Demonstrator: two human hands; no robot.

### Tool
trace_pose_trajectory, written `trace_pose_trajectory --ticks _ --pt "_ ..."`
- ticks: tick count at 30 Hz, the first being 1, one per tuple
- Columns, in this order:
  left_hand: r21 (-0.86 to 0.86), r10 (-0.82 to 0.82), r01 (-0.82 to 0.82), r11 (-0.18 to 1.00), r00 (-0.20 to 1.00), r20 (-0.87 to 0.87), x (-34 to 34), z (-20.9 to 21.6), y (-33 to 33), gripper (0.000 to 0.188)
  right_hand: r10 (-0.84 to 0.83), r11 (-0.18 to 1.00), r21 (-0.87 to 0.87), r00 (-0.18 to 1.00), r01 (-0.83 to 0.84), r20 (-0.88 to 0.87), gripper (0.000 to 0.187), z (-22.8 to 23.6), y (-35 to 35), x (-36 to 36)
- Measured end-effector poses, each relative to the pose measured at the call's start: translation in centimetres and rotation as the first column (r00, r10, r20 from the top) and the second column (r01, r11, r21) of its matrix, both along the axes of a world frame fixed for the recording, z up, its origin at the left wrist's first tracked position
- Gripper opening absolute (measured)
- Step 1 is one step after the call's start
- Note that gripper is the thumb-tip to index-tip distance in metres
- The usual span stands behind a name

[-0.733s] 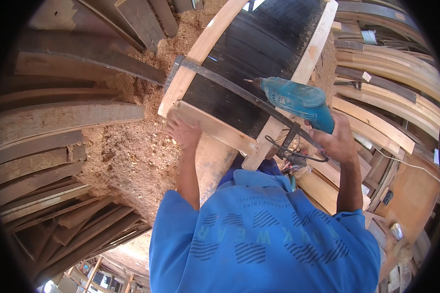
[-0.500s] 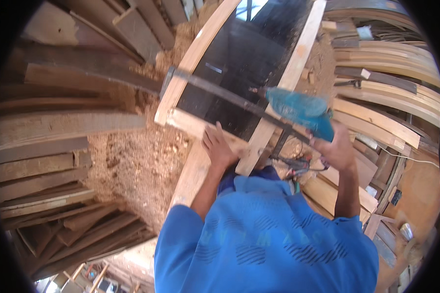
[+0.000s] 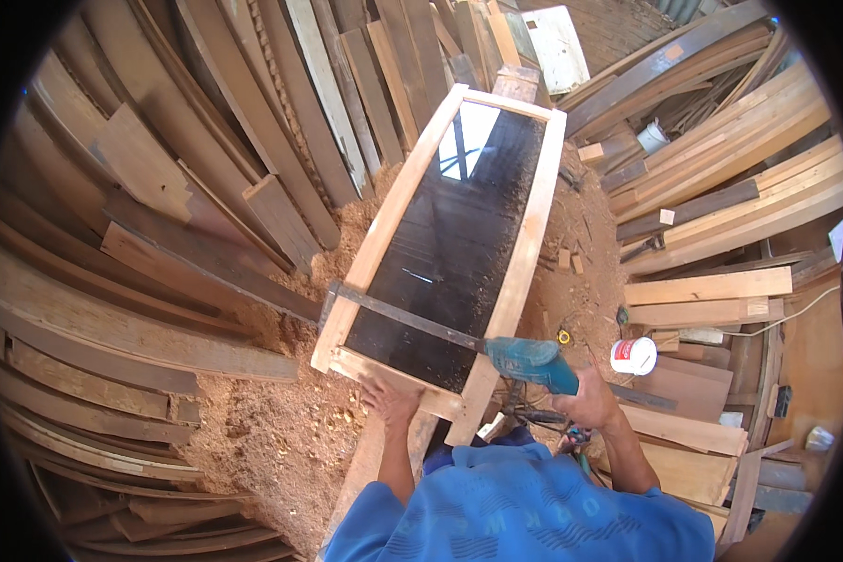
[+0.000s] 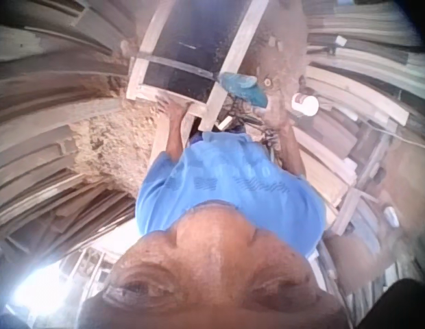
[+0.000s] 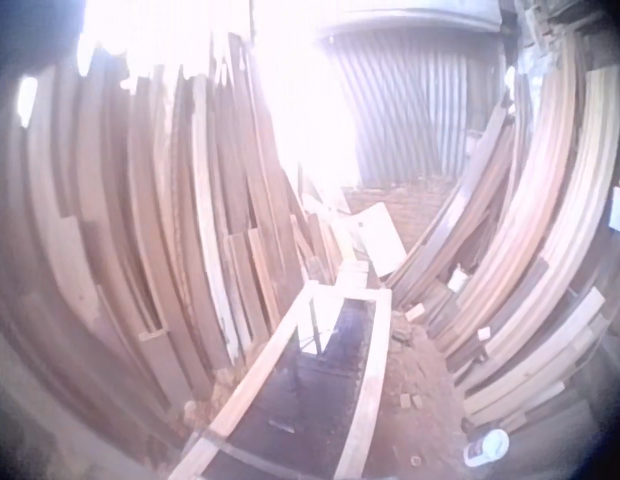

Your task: The person uses a drill to make holes in a wooden window frame, plugs an extension cord into a power strip, and uses a hammer to drive nails into the wood.

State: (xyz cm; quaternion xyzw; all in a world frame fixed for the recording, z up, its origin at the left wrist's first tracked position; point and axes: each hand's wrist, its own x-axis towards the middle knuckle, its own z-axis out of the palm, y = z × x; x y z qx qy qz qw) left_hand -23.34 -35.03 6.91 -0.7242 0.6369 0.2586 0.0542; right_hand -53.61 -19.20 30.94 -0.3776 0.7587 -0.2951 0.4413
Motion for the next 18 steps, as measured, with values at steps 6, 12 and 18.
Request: trace_pose_trajectory --ticks 6,12,18 --pt "0.074 0.427 -0.431 0.899 0.902 0.068 7.4 -6.7 -6.8 0.142 -0.037 0.998 0.046 0.998 0.034 0.056 0.024 0.0 -2.9 2.9" --pt "0.649 0.803 -0.584 0.488 0.009 -0.595 13.8 -13.3 -9.6 0.038 0.031 0.999 0.029 0.996 -0.033 0.078 0.027 -0.9 -6.5 6.0" --pt "0.65 0.749 -0.533 0.542 -0.044 -0.661 13.7 -11.6 -10.0 0.037 0.062 0.996 0.062 0.996 -0.067 0.071 0.03 -0.7 -9.7 8.9"
